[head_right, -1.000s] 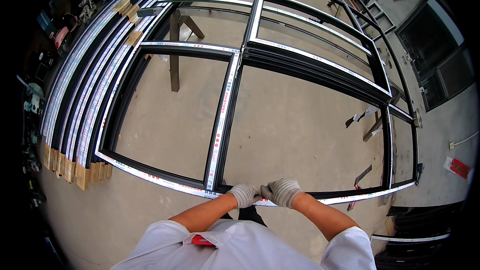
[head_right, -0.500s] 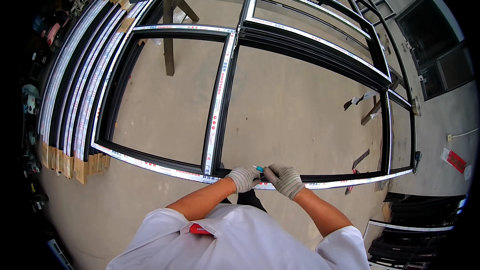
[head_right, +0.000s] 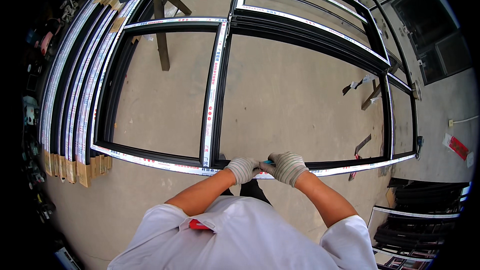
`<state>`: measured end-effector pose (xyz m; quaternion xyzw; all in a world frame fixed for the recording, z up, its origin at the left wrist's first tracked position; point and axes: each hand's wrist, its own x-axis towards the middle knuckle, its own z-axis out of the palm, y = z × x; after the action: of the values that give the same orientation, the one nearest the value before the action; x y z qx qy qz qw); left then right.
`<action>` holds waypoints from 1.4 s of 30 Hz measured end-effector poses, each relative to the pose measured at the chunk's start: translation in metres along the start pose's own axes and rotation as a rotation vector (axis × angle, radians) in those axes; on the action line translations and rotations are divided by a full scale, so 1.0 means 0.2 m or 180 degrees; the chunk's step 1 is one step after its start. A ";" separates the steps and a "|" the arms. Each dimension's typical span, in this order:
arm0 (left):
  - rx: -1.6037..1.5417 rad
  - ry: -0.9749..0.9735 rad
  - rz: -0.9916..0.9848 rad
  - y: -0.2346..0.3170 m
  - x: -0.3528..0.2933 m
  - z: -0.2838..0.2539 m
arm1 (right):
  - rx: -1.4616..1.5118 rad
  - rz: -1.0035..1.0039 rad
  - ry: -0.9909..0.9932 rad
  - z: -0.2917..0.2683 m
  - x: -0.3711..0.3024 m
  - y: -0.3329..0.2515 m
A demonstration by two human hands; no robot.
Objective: The person uses a cordless drill to fasten screws into a large window frame, then retrieves a small metal component from a bowl and installs it into the frame using a screwdriver. The work is performed on a concrete floor in a workshop with multiple frames nearby.
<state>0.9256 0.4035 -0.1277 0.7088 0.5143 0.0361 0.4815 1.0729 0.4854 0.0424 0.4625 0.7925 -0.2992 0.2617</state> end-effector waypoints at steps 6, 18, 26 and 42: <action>0.0224 0.0092 0.0063 0.01 -0.01 -0.01 | -0.0324 0.0168 0.0047 0.01 0.05 -0.04; 0.0016 0.0049 -0.0125 0.05 -0.04 -0.05 | 0.2073 -0.0146 0.0649 0.30 0.05 0.17; 0.0163 -0.0040 -0.0048 0.03 -0.02 -0.03 | 0.1147 0.0020 0.1136 0.26 0.03 0.04; 0.0161 -0.0051 -0.0059 0.04 -0.01 -0.04 | -0.0511 0.0424 -0.0011 -0.01 0.07 -0.07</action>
<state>0.9265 0.4066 -0.1161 0.7161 0.5178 0.0129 0.4679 1.0550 0.4886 0.0373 0.4912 0.7810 -0.2175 0.3185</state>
